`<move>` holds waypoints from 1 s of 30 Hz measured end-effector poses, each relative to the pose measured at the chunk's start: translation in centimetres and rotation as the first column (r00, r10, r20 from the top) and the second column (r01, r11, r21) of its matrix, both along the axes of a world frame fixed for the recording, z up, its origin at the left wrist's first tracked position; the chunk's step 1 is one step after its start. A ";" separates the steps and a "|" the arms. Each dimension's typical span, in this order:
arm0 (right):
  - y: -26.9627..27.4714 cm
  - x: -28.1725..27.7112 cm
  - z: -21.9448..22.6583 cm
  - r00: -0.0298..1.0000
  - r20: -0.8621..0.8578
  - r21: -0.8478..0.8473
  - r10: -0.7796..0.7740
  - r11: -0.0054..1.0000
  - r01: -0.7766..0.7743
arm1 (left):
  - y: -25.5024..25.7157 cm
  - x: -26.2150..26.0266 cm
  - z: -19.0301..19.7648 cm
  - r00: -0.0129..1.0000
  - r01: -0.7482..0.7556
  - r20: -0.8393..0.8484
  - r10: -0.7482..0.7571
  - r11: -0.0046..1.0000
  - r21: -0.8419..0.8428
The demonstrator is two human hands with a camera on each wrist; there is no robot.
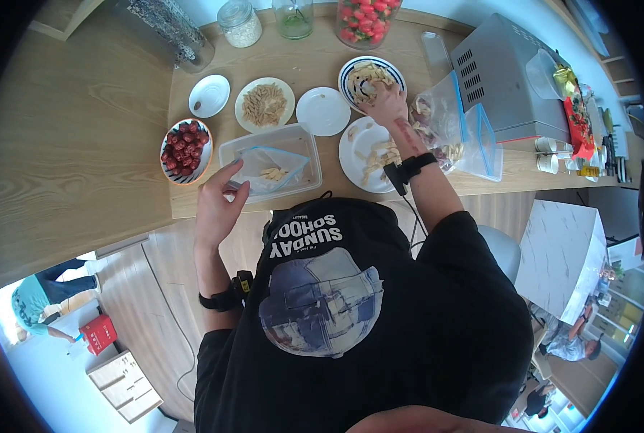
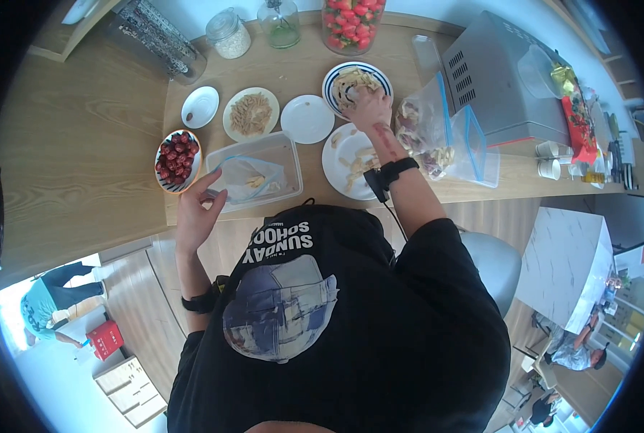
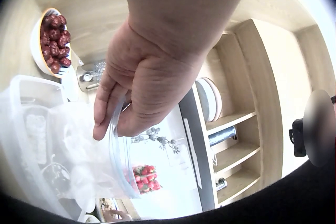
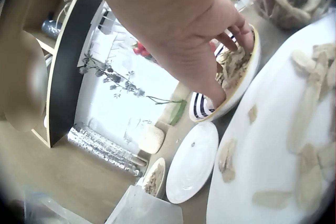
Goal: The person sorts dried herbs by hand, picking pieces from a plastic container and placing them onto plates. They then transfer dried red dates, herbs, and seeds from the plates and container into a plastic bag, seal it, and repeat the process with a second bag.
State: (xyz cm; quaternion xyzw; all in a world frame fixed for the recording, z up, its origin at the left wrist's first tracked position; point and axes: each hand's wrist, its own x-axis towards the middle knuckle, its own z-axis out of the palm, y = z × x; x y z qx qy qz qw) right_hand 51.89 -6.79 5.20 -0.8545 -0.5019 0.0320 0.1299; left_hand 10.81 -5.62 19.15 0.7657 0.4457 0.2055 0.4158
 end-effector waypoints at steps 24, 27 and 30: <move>0.9 0.2 0.1 0.975 -0.190 0.090 0.110 0.991 -0.094 | -0.1 -0.7 -0.4 0.999 -0.039 0.025 0.039 0.999 -0.014; 1.0 0.2 0.1 0.980 -0.175 0.073 0.094 0.994 -0.082 | -0.2 -0.7 -0.4 0.999 -0.033 0.029 0.033 0.999 0.002; 1.2 0.4 -0.6 0.988 -0.123 0.058 0.099 0.994 -0.092 | -0.2 -0.7 -0.2 1.000 -0.026 0.010 0.025 1.000 0.016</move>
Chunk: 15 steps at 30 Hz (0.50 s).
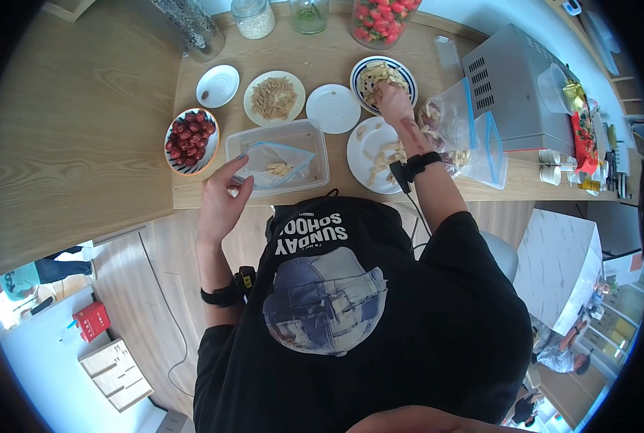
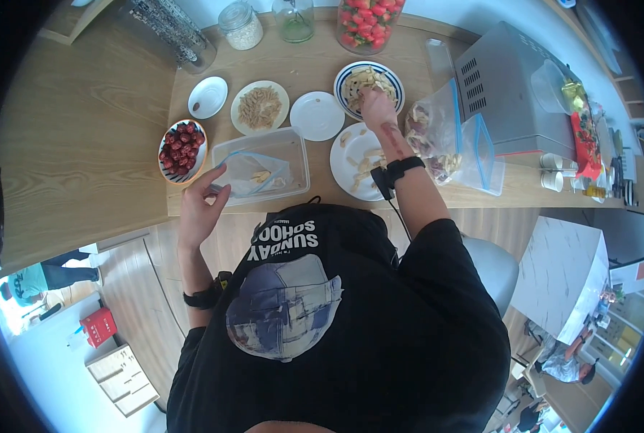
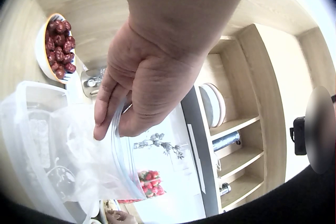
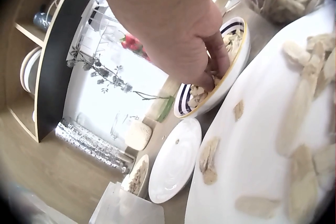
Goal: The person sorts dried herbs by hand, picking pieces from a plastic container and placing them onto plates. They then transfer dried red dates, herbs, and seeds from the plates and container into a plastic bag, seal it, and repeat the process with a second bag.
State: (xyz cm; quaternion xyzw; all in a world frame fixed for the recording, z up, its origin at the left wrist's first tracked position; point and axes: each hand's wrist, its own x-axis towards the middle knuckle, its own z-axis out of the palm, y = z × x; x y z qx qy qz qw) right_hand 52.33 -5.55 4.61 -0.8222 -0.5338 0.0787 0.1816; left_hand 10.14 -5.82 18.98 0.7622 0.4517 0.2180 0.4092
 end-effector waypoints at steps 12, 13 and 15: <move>0.0 2.2 -1.2 0.997 -0.077 0.101 0.000 0.995 0.008 | 0.0 0.0 0.0 1.000 -0.003 -0.010 0.003 1.000 -0.008; 0.0 2.3 -1.4 0.997 -0.073 0.109 0.003 0.994 0.005 | 0.1 0.1 0.0 1.000 -0.001 -0.009 0.001 1.000 -0.003; 0.0 2.3 -1.4 0.998 -0.070 0.117 0.008 0.993 0.001 | 0.0 0.1 0.0 1.000 0.000 -0.009 0.000 1.000 0.003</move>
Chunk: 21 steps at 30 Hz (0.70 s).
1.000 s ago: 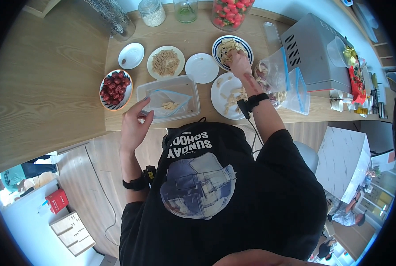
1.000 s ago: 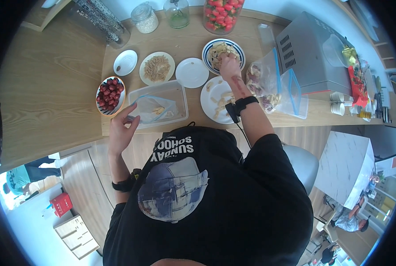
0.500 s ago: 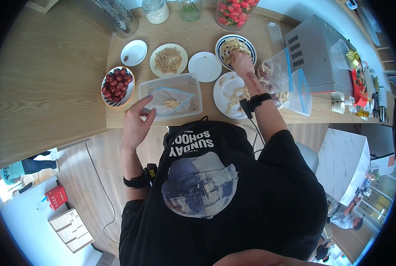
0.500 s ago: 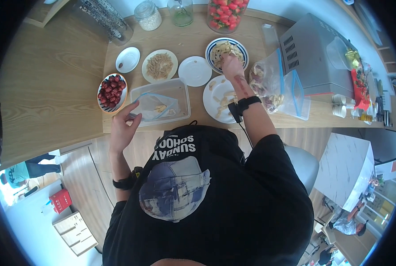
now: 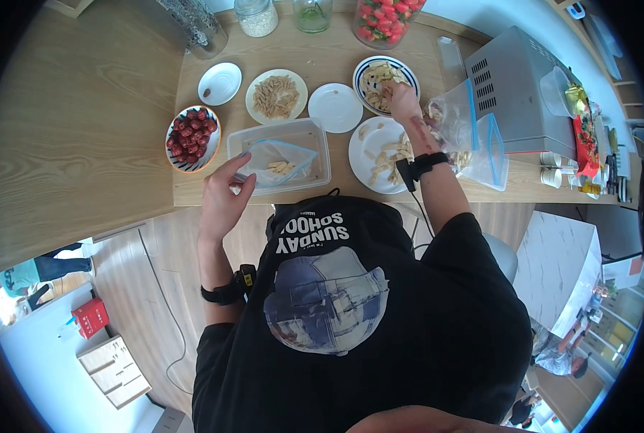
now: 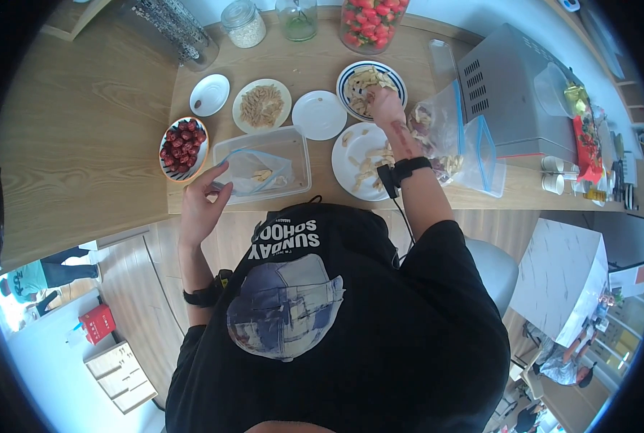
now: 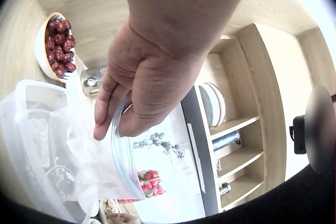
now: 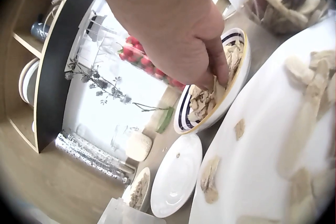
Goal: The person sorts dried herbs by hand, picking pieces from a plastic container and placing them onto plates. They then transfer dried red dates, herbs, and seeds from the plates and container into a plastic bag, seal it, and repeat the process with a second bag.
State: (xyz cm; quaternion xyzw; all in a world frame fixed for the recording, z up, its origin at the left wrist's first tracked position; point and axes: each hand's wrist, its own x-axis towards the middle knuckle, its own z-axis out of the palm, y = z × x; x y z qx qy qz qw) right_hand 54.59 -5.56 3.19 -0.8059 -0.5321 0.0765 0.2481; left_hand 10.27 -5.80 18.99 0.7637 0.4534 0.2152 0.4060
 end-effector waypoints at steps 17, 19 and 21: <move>-0.2 -1.5 1.3 1.000 -0.018 -0.078 -0.008 0.997 0.007 | 0.0 0.1 0.1 1.000 -0.007 0.014 0.007 1.000 0.009; -0.2 -1.2 1.3 0.999 -0.047 -0.076 0.003 0.997 -0.007 | 0.1 0.0 0.1 1.000 -0.004 0.011 0.004 1.000 0.015; -0.1 -0.9 1.2 0.997 -0.074 -0.074 0.014 0.997 -0.020 | 0.1 0.0 -0.1 1.000 -0.001 0.008 0.001 1.000 0.023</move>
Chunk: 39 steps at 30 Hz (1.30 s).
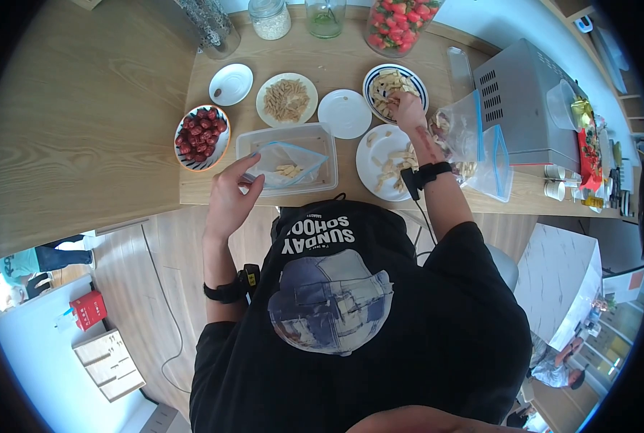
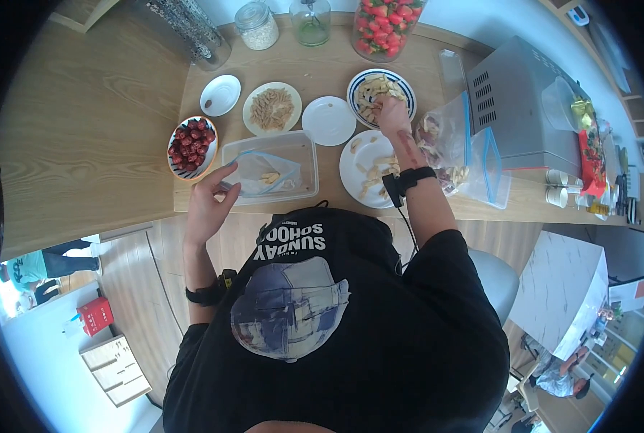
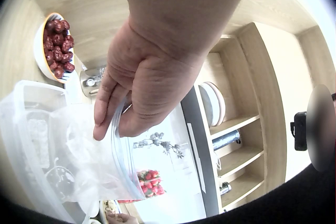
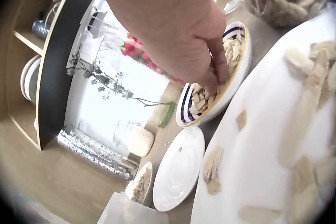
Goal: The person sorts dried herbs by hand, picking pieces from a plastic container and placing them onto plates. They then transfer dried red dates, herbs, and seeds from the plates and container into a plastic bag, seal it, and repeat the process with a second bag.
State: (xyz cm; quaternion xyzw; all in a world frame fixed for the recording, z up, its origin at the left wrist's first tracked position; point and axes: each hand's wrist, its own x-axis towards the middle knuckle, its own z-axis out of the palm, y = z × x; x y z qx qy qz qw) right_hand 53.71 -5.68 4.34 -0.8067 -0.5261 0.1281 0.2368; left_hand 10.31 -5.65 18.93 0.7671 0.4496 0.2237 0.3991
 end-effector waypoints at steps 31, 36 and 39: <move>-0.1 -4.3 10.1 0.974 -0.158 0.397 0.162 0.914 -0.088 | 0.5 0.6 0.7 1.000 0.009 0.011 -0.008 0.991 -0.132; -1.3 -12.3 17.3 0.761 -0.322 0.555 0.563 0.764 -0.330 | 0.5 0.8 0.7 1.000 0.019 0.008 -0.019 0.992 -0.123; -1.8 -16.4 18.0 0.613 -0.270 0.566 0.743 0.637 -0.523 | 0.4 0.9 0.8 1.000 0.007 0.010 -0.006 0.990 -0.141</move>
